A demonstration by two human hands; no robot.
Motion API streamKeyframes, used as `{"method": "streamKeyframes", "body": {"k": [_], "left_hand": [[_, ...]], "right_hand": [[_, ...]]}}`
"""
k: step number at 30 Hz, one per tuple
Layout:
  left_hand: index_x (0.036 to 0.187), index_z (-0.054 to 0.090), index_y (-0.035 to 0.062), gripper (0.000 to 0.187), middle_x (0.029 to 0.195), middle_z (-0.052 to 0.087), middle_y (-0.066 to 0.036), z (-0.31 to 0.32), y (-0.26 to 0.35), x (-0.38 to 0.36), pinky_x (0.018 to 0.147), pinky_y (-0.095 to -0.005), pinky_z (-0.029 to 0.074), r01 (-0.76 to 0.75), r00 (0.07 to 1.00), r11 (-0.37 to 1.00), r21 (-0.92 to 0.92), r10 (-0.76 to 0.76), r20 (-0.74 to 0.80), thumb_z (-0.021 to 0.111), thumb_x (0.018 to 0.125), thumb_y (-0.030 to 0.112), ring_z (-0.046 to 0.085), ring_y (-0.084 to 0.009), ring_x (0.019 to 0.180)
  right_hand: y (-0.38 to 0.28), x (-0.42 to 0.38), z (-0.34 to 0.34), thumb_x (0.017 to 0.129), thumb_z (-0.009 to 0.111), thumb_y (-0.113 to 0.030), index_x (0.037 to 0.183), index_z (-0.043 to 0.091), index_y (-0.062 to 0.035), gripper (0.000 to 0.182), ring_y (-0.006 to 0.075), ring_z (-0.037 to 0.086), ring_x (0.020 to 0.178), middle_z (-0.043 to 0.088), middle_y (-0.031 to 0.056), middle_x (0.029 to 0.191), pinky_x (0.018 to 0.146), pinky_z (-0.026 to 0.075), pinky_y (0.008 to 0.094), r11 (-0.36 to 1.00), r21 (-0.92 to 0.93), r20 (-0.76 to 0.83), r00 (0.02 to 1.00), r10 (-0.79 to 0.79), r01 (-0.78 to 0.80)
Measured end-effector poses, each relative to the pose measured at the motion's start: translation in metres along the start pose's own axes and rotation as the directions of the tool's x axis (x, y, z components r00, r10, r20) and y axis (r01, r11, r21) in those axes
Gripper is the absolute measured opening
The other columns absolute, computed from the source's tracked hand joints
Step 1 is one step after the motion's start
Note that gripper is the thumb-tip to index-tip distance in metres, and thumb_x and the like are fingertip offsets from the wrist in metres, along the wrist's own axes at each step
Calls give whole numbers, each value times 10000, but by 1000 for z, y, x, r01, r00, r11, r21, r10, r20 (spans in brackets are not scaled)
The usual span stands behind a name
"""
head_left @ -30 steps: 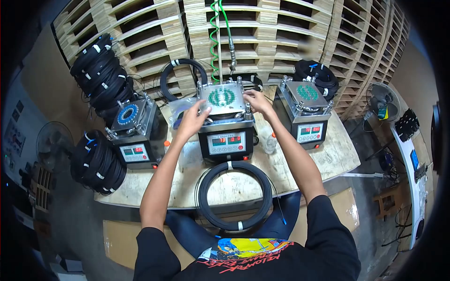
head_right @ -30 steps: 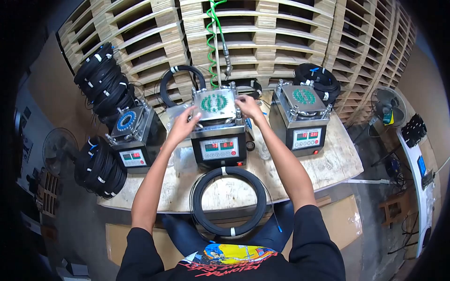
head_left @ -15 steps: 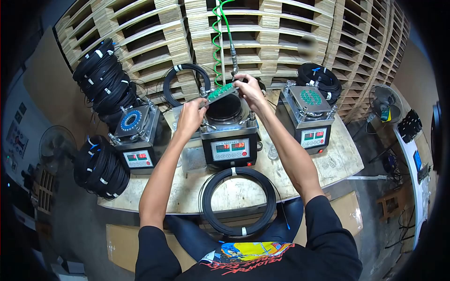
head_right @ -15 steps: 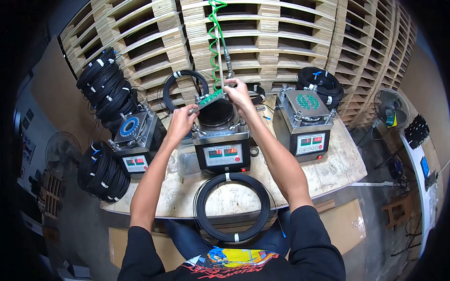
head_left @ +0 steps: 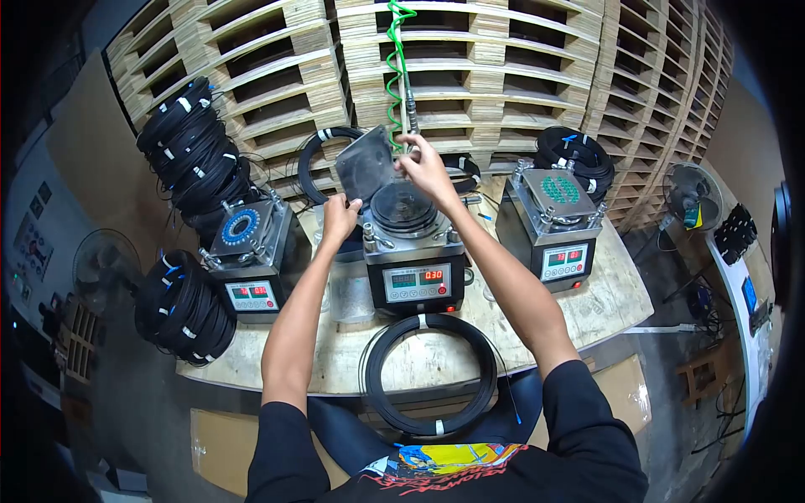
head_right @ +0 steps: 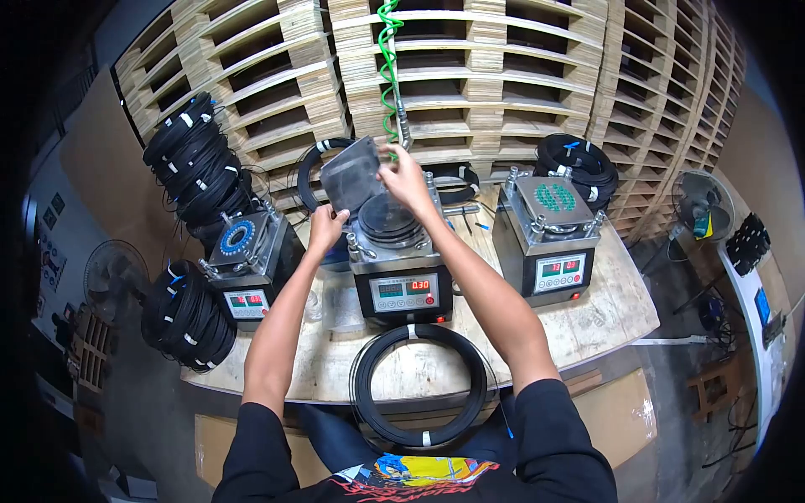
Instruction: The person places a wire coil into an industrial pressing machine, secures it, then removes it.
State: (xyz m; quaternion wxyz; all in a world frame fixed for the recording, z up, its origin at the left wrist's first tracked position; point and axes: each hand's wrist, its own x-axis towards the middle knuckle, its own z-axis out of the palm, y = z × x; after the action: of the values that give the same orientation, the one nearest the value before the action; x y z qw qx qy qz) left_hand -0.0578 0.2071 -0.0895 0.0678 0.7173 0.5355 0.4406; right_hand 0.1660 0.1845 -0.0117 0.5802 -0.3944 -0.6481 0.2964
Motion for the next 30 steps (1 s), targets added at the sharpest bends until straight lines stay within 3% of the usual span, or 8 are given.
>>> {"method": "streamKeyframes", "body": {"k": [5, 8, 10, 12, 17, 20, 25, 30], "left_hand": [[678, 568, -59, 374, 653, 597, -236, 10, -10, 1, 601, -440, 454, 98, 995, 992, -77, -96, 23, 779, 805, 222, 623, -343, 628], [851, 616, -53, 306, 764, 660, -191, 9, 7, -3, 679, -411, 480, 191, 977, 982, 7, -191, 95, 744, 845, 225, 652, -275, 724], [1095, 558, -40, 353, 976, 669, -173, 23, 23, -15, 821, -398, 477, 173, 934, 879, -445, -290, -209, 692, 889, 214, 639, -269, 892], [1222, 437, -7, 391, 1174, 571, -160, 25, 42, -16, 957, -369, 426, 121, 889, 875, -468, -305, -341, 622, 935, 185, 571, -259, 1066], [1205, 448, -11, 350, 1193, 490, -241, 18, 90, -20, 1013, -460, 375, 42, 909, 950, -310, -165, -383, 589, 897, 76, 472, -415, 1189], [1234, 451, 1, 375, 1212, 491, -236, 24, 80, -22, 1021, -469, 376, 10, 906, 971, -240, -110, -409, 570, 882, 48, 472, -425, 1194], [1340, 450, 31, 516, 1279, 501, -222, 21, 88, -26, 998, -464, 409, 68, 908, 977, -201, -144, -394, 549, 836, -16, 515, -430, 1181], [1360, 456, 50, 566, 1290, 503, -204, 21, 88, -25, 1000, -466, 409, 86, 898, 982, -170, -151, -414, 526, 808, -51, 520, -422, 1188]], "right_hand": [[25, -38, -25, 815, 538, 8, 1120, 613, -13, 315, 362, 682, 848, 685, 234, 931, 771, 525, 424, 929, -370, -182, 981, -65, -7], [46, -41, -25, 842, 508, 21, 1118, 616, -14, 298, 331, 655, 715, 660, 207, 813, 709, 513, 399, 878, -473, -191, 965, -180, 70], [57, -37, -22, 845, 486, 26, 1098, 612, -12, 284, 398, 651, 764, 666, 236, 857, 720, 502, 441, 844, -488, -208, 909, -361, 224], [59, -37, -24, 844, 480, 17, 1087, 619, -13, 282, 414, 656, 784, 668, 249, 856, 717, 493, 460, 850, -484, -190, 923, -335, 209], [46, -40, -33, 840, 504, -4, 1008, 680, -13, 243, 173, 571, 592, 610, 139, 678, 585, 454, 343, 929, -362, -212, 977, 2, -80], [65, -27, -41, 849, 506, -13, 975, 694, -1, 227, 129, 575, 608, 632, 85, 688, 578, 448, 315, 983, -107, -189, 974, 125, -147], [84, 31, -60, 834, 573, -53, 953, 733, -6, 205, 205, 642, 658, 722, 141, 809, 664, 517, 330, 969, -239, -410, 911, -38, -67], [163, 134, -77, 747, 718, -203, 1284, 622, -159, 548, 392, 554, 1194, 655, 239, 1164, 1013, 449, 450, 887, -406, -356, 932, 70, -221]]}}
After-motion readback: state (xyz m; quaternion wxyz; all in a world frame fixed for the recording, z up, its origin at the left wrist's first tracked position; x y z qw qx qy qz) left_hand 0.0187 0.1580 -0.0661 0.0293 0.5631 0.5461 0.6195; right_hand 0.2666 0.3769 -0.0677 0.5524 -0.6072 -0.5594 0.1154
